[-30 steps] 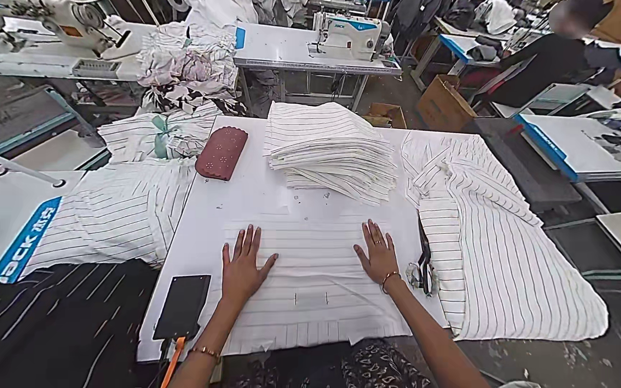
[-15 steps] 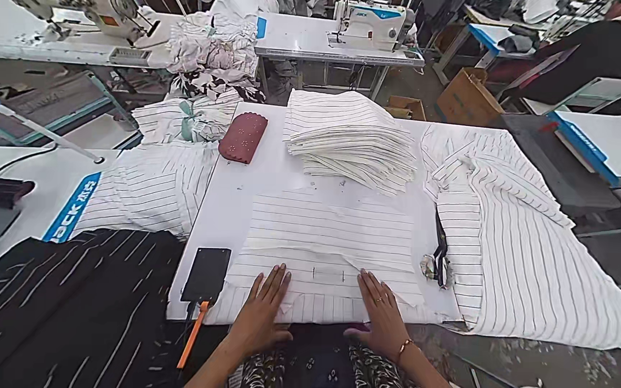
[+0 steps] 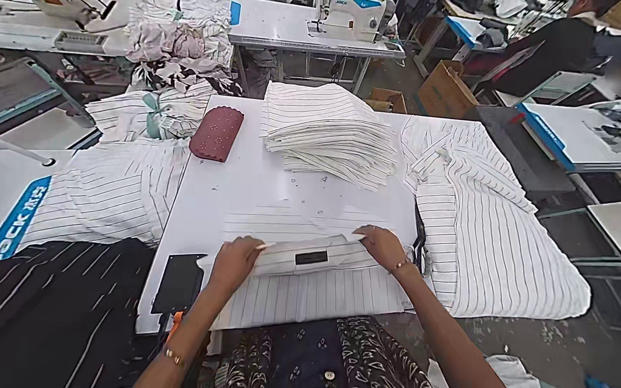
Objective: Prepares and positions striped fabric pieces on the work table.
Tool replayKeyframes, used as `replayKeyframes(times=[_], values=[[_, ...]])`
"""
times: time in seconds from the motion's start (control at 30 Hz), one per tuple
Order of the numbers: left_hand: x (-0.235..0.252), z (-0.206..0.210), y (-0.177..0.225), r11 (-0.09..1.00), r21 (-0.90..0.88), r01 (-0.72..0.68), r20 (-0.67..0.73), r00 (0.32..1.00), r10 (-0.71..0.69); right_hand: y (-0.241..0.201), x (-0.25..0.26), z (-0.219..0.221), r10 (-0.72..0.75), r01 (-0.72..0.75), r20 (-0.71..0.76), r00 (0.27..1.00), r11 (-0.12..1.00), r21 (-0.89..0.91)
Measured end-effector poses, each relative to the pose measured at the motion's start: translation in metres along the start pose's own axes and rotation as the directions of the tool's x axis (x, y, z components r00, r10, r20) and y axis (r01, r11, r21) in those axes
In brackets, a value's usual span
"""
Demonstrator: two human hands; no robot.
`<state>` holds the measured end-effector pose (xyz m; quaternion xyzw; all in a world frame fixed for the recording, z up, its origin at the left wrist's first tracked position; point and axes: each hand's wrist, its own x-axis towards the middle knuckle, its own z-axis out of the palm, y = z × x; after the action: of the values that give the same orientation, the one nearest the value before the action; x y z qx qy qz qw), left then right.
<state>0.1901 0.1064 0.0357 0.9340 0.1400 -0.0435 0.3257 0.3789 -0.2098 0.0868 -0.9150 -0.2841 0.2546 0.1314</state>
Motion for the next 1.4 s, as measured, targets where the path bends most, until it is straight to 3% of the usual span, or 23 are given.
replayKeyframes(times=[0.1,0.2,0.27,0.3,0.37,0.43,0.5,0.57,0.7,0.8,0.9,1.03,1.1,1.23,1.4], values=[[0.081,-0.022,0.006,0.982,0.022,0.187,0.188,0.964,-0.188,0.003,0.057,-0.006,0.092,-0.079,0.142,0.986,0.993,-0.091],[0.121,-0.027,-0.001,0.969,0.041,0.245,0.238,0.939,-0.248,0.016,0.08,0.02,0.065,-0.067,-0.038,0.997,0.996,-0.064],[0.128,-0.026,0.001,0.967,0.013,0.256,0.182,0.95,-0.254,0.028,0.091,0.029,0.035,-0.042,-0.21,0.977,0.999,-0.032],[0.125,-0.021,0.005,0.966,-0.002,0.259,0.122,0.959,-0.256,0.031,0.095,0.027,0.041,-0.049,-0.23,0.972,0.998,-0.026],[0.107,0.004,0.017,0.986,-0.011,0.168,-0.109,0.98,-0.168,0.036,0.102,0.027,0.008,-0.018,-0.286,0.958,0.999,-0.031],[0.072,0.042,0.035,0.998,0.038,-0.054,-0.274,0.96,0.063,0.038,0.105,0.028,-0.017,0.007,-0.353,0.935,1.0,-0.029],[0.032,0.081,0.045,0.96,0.088,-0.266,-0.258,0.925,0.28,0.039,0.104,0.03,-0.01,-0.001,-0.4,0.916,1.0,-0.028],[0.008,0.105,0.029,0.929,0.213,-0.303,-0.226,0.91,0.349,0.039,0.105,0.032,0.003,-0.019,-0.429,0.903,0.999,-0.034],[0.026,0.078,-0.016,0.963,0.254,-0.086,-0.216,0.966,0.143,0.038,0.107,0.032,0.068,-0.086,-0.411,0.909,0.996,-0.027],[0.052,0.052,-0.031,0.966,0.259,-0.021,-0.158,0.985,0.064,0.033,0.116,0.027,0.137,-0.144,-0.403,0.905,0.99,0.014],[0.063,0.045,-0.038,0.966,0.258,-0.004,-0.169,0.984,0.049,0.008,0.095,0.053,-0.05,0.073,-0.482,0.875,0.997,0.029],[0.067,0.049,-0.041,0.967,0.253,-0.012,-0.216,0.974,0.069,-0.043,0.002,0.119,-0.349,0.355,-0.23,0.909,0.935,-0.014],[0.069,0.048,-0.046,0.964,0.265,-0.019,-0.224,0.971,0.081,-0.025,-0.01,0.128,-0.298,0.287,-0.14,0.944,0.954,-0.091],[0.072,0.05,-0.049,0.961,0.275,-0.003,-0.223,0.973,0.067,0.039,0.033,0.086,-0.137,0.108,-0.192,0.972,0.982,-0.154],[0.074,0.048,-0.052,0.962,0.273,-0.005,-0.214,0.974,0.066,0.06,0.051,0.063,-0.055,0.021,-0.212,0.976,0.987,-0.158]])
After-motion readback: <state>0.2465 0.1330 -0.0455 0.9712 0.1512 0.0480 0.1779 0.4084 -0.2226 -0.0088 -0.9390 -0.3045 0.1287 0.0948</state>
